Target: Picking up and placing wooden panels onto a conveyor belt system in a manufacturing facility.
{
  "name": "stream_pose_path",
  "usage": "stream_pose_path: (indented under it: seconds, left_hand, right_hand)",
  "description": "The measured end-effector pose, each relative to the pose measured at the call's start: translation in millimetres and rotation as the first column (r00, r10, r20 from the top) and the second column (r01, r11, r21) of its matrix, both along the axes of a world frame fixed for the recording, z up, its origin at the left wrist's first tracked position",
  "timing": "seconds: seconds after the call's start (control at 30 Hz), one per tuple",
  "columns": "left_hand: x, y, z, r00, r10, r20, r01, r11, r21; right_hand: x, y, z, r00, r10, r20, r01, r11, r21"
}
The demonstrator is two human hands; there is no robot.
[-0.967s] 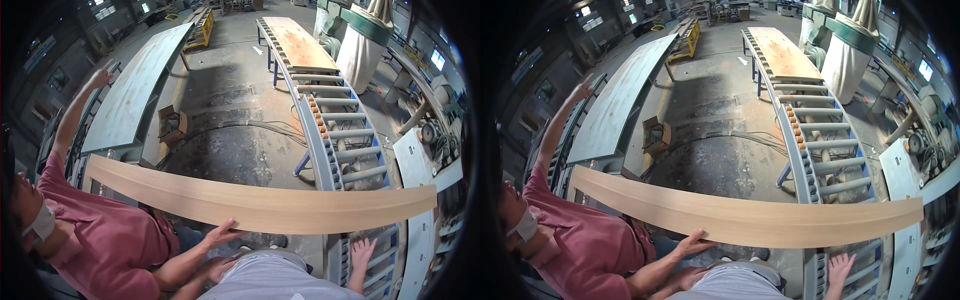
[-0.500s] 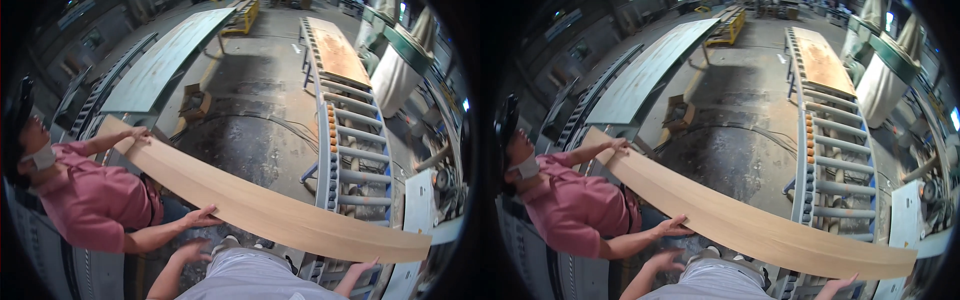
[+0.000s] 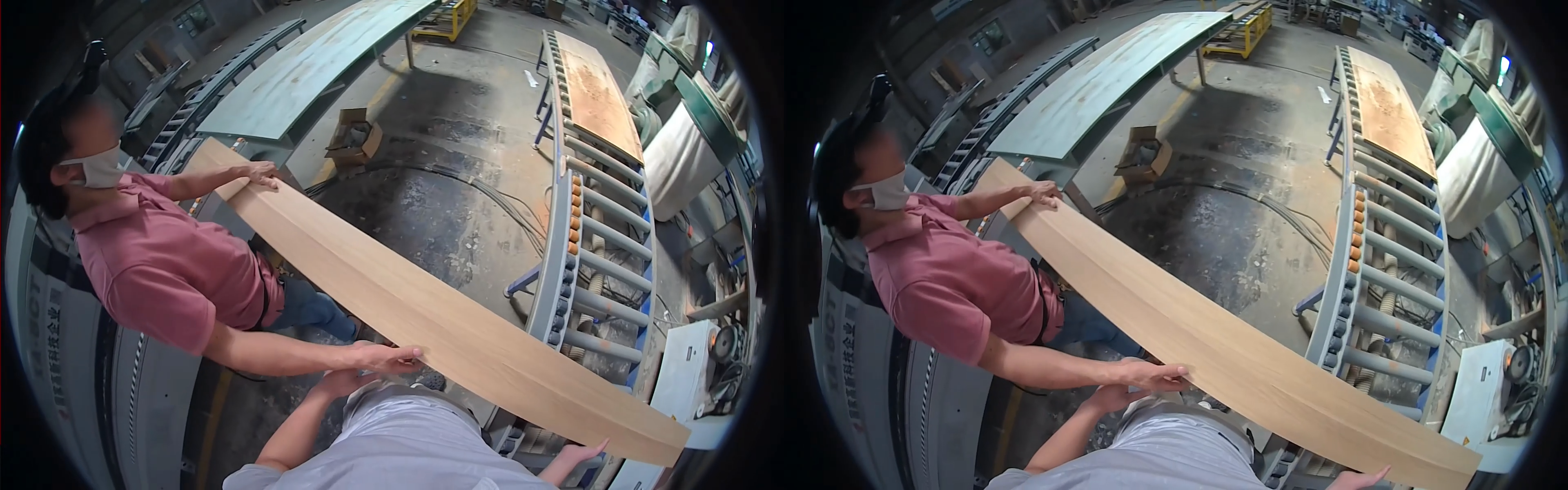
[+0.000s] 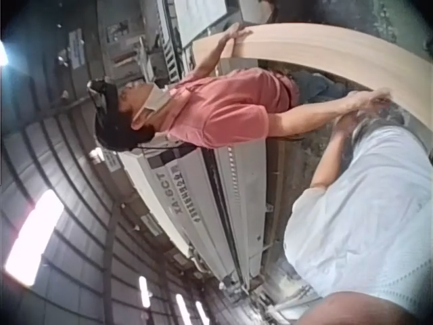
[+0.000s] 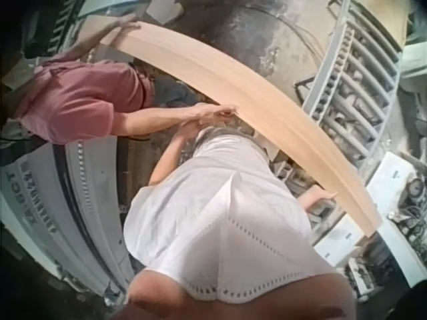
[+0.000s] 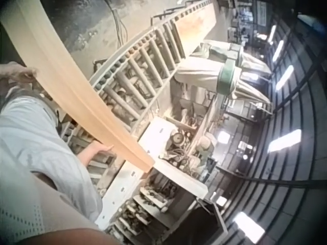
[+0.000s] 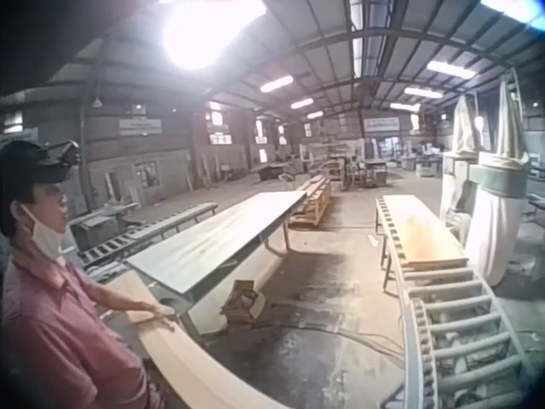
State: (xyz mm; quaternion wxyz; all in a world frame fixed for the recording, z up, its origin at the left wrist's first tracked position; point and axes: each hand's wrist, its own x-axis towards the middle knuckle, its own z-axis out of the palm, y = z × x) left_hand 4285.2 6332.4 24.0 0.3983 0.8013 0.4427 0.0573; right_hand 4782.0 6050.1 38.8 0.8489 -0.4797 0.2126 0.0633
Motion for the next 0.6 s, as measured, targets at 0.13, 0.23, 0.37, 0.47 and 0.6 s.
stream_pose_path:
  seconds: [0.13, 0.23, 0.37, 0.47, 0.6]
  left_hand:
    - [6.9, -4.7, -7.7, 1.000, -0.008, 0.022, 0.010, 0.998, -0.055]
    - [11.5, -4.4, 3.8, 0.994, -0.087, -0.062, 0.077, 0.985, -0.157]
    - [4.1, -14.1, -5.1, 0.999, -0.006, 0.041, 0.009, 0.997, -0.082]
    - [6.5, -16.4, 7.3, 0.993, 0.049, -0.103, -0.062, 0.991, -0.118]
    - [5.7, -17.9, 3.9, 0.987, 0.063, -0.147, -0.070, 0.997, -0.043]
  right_hand:
    - [4.1, 3.2, -1.8, 0.999, -0.042, 0.004, 0.042, 0.998, -0.046]
    - [7.7, 9.5, 4.5, 1.000, -0.029, 0.005, 0.029, 0.999, 0.027]
    - [10.3, 34.7, 36.7, 0.999, -0.023, 0.027, 0.022, 1.000, 0.013]
    - [33.8, 52.7, 62.2, 0.996, 0.027, 0.084, -0.029, 0.999, 0.023]
    - [87.7, 75.5, 91.3, 0.970, 0.122, 0.210, -0.117, 0.992, -0.038]
